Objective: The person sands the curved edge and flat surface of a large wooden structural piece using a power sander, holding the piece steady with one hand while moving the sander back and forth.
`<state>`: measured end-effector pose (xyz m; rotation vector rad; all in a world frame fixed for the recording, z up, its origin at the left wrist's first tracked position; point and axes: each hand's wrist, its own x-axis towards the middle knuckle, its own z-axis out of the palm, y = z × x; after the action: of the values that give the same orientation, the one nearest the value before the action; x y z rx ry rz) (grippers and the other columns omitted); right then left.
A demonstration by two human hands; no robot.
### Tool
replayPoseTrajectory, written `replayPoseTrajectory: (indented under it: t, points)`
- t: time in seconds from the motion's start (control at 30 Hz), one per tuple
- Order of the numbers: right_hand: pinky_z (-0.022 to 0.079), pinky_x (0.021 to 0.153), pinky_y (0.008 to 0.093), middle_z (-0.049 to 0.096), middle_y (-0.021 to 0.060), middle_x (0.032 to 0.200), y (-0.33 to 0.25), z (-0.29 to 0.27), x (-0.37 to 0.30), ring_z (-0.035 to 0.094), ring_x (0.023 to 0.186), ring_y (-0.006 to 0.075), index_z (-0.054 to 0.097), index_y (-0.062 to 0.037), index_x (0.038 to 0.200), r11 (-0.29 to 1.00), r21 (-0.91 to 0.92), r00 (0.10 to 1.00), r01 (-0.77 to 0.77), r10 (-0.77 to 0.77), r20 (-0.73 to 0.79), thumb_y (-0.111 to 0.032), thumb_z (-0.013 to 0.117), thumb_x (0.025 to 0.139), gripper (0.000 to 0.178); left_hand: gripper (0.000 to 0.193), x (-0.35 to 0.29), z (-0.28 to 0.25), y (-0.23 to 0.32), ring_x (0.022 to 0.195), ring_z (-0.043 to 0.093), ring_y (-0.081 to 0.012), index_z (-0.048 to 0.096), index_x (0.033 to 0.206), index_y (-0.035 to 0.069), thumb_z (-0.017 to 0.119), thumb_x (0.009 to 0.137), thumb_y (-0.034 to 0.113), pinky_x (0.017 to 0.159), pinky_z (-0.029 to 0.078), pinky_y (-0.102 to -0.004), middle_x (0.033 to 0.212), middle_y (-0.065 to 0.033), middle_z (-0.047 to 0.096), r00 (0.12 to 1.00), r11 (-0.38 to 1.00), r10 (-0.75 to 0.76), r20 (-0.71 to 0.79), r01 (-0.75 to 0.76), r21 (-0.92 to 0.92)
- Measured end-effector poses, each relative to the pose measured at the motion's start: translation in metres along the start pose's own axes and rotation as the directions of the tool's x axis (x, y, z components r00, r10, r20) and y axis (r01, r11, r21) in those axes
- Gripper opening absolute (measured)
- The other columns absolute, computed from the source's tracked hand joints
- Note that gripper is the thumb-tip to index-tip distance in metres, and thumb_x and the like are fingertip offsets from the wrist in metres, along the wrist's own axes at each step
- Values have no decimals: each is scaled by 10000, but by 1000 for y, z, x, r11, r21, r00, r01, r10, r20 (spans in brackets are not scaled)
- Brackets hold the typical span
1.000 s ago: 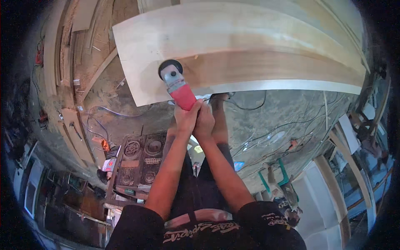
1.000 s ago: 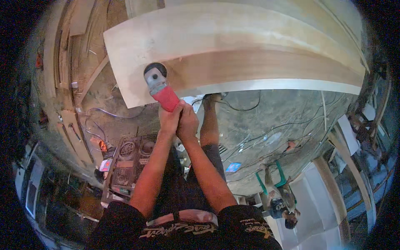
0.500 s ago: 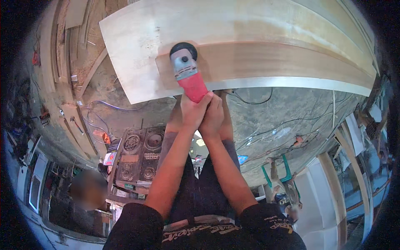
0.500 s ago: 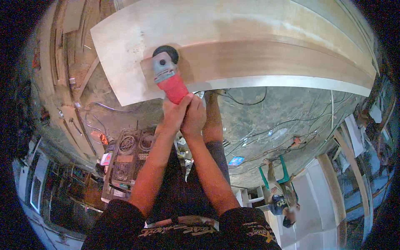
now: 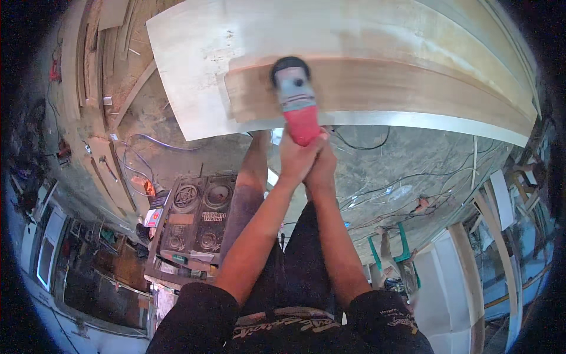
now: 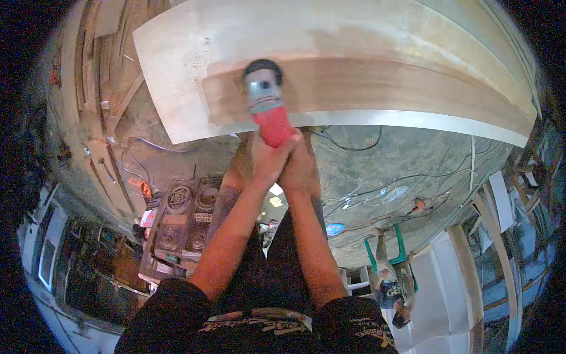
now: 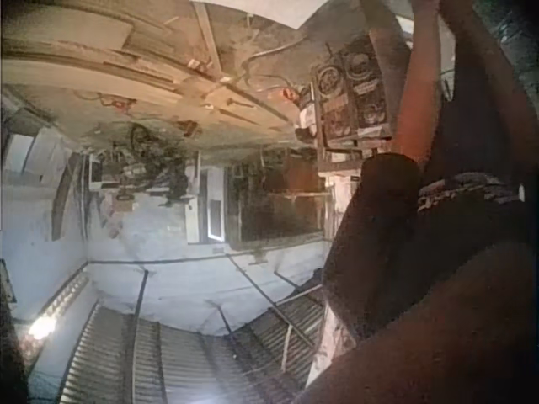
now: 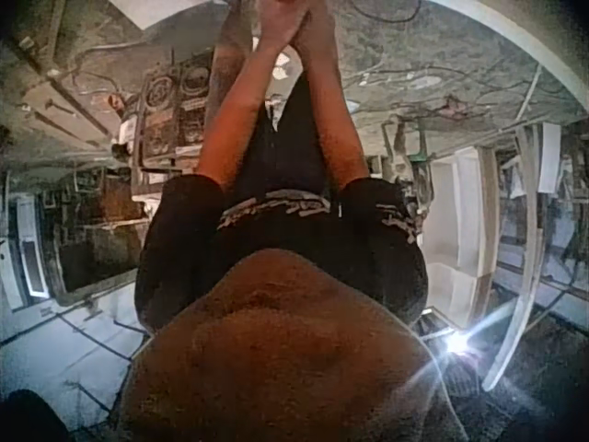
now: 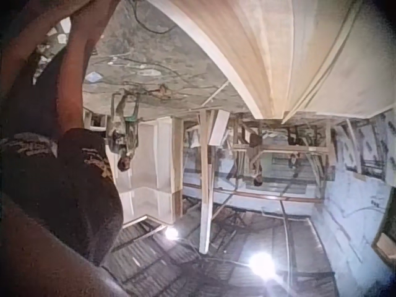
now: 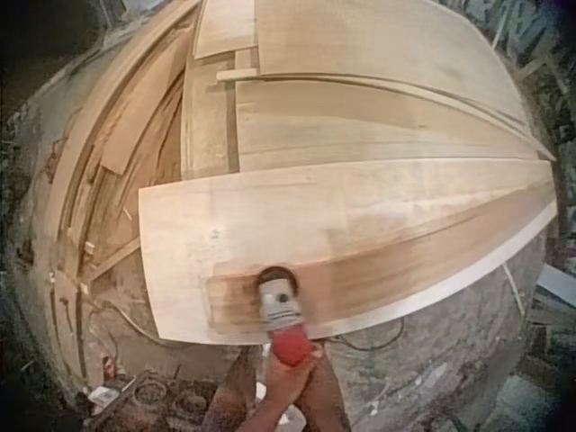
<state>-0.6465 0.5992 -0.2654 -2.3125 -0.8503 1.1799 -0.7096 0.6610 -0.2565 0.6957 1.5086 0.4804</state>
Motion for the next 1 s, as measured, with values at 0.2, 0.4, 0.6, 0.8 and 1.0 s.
replayPoseTrajectory:
  t: [0.2,0.4,0.6,0.8,1.0]
  points:
    - [562,724,549,678,166,988,-50,41,-10,703,893,405,496,-118,1357,965,-215,975,149,-107,193,-233,596,968,418,350,5,-67,-16,885,664,-146,631,1131,41,818,883,204,826,552,-330,1001,-23,691,979,977,-142,-148,114,-179]
    - [549,709,566,672,194,953,-74,52,-13,697,870,424,543,-113,1304,937,-302,944,176,-74,322,-241,575,981,348,289,0,-94,-6,859,667,-128,661,1076,31,818,885,181,768,547,-304,1000,-27,692,965,944,-184,-189,120,-306]
    - [550,726,561,693,200,985,-68,62,-6,705,881,438,550,-114,1333,967,-245,983,72,-28,181,-383,561,978,445,335,20,-92,-1,880,666,-131,659,1093,25,819,880,228,800,544,-307,988,-40,706,995,997,-41,-94,34,-73]
    - [551,774,554,708,192,1047,-57,53,3,702,947,442,564,-127,1332,971,-204,984,122,-92,152,-400,575,969,454,375,21,-75,-6,880,692,-152,659,1061,15,848,839,251,801,559,-326,967,-70,719,994,988,-20,-111,3,-152]
    - [551,794,558,710,185,1048,-62,48,-3,704,974,432,548,-121,1349,960,-273,981,60,-5,195,-398,596,954,485,384,11,-76,2,882,700,-164,653,1061,13,852,829,246,805,560,-332,968,-66,716,992,990,-59,-108,44,-135]
